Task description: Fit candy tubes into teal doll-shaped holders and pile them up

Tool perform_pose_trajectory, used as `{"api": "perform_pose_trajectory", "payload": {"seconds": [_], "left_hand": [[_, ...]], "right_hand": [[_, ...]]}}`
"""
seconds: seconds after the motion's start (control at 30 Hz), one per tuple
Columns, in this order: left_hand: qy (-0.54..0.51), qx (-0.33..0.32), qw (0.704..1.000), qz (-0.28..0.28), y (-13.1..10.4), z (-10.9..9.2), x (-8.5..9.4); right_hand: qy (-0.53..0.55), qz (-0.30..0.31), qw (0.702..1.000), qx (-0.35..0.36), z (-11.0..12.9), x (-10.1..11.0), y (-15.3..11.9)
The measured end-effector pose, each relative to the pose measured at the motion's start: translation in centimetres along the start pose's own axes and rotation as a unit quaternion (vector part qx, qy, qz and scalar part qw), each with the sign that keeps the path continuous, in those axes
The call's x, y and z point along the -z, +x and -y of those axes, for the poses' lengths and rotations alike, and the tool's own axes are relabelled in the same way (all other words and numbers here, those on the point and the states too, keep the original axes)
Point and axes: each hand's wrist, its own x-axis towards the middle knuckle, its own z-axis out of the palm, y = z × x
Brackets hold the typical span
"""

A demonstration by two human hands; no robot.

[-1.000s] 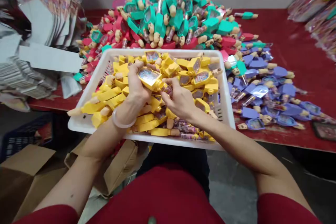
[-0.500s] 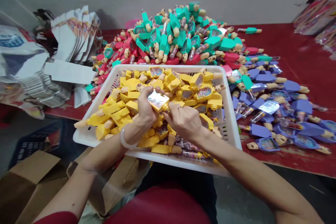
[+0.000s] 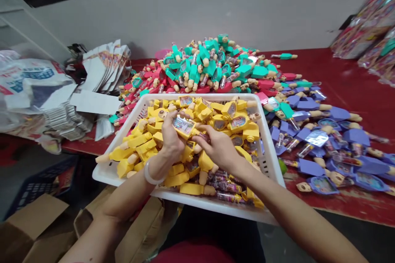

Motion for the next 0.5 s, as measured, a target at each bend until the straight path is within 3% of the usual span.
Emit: {"api": "perform_pose_trajectory", "payload": {"seconds": [0.07,0.1,0.17,0.23,0.3,0.43,0.5], "left_hand": [[-0.015,-0.001,1.000,-0.001,0.2,0.0,0.0],[-0.022,0.005,1.000,0.012,0.2,0.0,0.0],[-0.024,0.015,0.999,0.041,0.0,0.1,0.1],[-0.010,0.010,0.998,0.059,0.0,0.0,0.2],[0.015,-0.017,0.998,0.060,0.1,-0.2,0.4],[0.104,-0.086,0.989,0.061,1.2,-1.4,1.0],[0.177,-0.087,0.976,0.088,1.8,-2.3,1.3]], "right_hand": [[-0.043,-0.079,0.996,0.023,0.0,-0.3,-0.2],[-0.022,-0.075,0.997,0.020,0.0,-0.5,-0.3],[0.097,0.005,0.995,-0.022,-0.1,-0.8,-0.5],[0.263,0.121,0.953,-0.087,-0.1,-0.9,-0.5],[0.334,0.166,0.921,-0.113,-0.1,-0.8,-0.2],[0.205,0.059,0.975,-0.066,-0.4,0.8,0.8],[0.188,0.002,0.979,-0.081,-1.0,2.1,1.3]]}}
